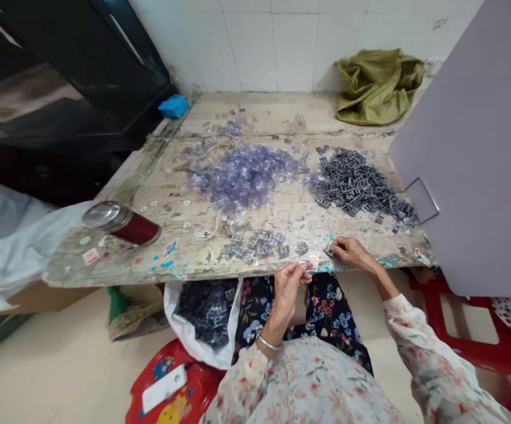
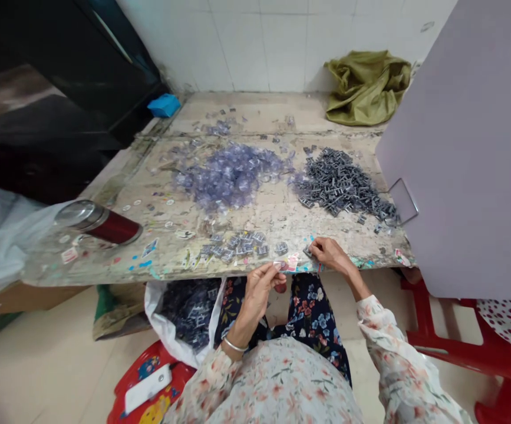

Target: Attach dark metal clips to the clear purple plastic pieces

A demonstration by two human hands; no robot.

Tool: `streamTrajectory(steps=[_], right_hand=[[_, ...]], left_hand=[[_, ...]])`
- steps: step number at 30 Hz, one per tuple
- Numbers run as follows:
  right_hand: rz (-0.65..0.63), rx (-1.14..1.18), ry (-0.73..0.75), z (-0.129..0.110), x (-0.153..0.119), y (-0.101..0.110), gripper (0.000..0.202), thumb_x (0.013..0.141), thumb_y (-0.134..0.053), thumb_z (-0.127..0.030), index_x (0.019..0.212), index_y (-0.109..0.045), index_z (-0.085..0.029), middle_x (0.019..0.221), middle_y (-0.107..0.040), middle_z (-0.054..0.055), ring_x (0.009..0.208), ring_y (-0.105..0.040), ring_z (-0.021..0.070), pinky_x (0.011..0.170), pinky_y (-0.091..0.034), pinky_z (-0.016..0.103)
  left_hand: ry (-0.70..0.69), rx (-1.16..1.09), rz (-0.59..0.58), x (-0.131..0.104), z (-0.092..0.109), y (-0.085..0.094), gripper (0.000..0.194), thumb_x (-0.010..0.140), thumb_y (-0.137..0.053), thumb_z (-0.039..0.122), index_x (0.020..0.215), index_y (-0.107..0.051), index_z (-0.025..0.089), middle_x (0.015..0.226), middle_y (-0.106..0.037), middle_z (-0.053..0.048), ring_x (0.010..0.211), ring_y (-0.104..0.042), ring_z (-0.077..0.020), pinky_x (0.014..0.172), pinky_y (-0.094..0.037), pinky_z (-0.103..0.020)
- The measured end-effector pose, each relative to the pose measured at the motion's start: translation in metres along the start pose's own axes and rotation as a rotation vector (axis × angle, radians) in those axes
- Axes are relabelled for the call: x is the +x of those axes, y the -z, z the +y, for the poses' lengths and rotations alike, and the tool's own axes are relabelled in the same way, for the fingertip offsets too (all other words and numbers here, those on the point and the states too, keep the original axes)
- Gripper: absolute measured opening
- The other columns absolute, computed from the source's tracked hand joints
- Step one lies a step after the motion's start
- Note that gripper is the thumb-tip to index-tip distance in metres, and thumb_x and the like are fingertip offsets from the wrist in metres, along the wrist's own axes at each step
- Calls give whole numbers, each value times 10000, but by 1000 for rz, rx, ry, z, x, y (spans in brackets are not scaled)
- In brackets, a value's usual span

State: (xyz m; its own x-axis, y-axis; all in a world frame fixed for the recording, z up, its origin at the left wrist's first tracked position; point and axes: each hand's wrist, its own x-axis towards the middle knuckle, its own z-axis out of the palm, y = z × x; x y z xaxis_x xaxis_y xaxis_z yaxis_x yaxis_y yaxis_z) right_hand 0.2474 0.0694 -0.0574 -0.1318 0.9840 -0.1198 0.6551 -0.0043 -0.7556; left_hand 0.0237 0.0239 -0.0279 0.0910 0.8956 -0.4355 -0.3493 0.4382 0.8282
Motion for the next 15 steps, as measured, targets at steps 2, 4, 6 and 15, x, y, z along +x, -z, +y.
streamTrajectory(steps=[2,4,6,15], right_hand=[[44,-85,-7,-10,-5,3,213,844,-503,-306,713,-608,-174,612,-595,-13,572,-496,117,547,-314,224],[90,-205,-32,-19,-11,8,169,849,-491,-247,732,-595,-184,637,-621,5,588,-529,131,568,-318,238],[157,-369,-63,-26,-18,13,136,850,-479,-189,783,-598,-185,668,-637,34,602,-549,151,575,-308,257],[109,-297,24,-38,1,0,146,839,-509,-179,807,-651,-184,700,-667,34,658,-596,164,625,-376,258]], left_hand=[[9,-5,8,-1,-2,1,300,641,-800,407,694,-714,125,568,-654,-13,543,-607,-99,577,-484,-193],[19,-6,14,-2,-3,2,303,641,-799,412,690,-711,126,563,-652,-13,540,-605,-100,574,-484,-196],[23,-7,18,-1,-4,3,304,638,-800,412,692,-714,126,569,-656,-14,538,-603,-99,571,-483,-198],[32,9,11,-2,-5,0,309,628,-802,419,729,-745,132,572,-663,-18,525,-603,-108,558,-493,-211]])
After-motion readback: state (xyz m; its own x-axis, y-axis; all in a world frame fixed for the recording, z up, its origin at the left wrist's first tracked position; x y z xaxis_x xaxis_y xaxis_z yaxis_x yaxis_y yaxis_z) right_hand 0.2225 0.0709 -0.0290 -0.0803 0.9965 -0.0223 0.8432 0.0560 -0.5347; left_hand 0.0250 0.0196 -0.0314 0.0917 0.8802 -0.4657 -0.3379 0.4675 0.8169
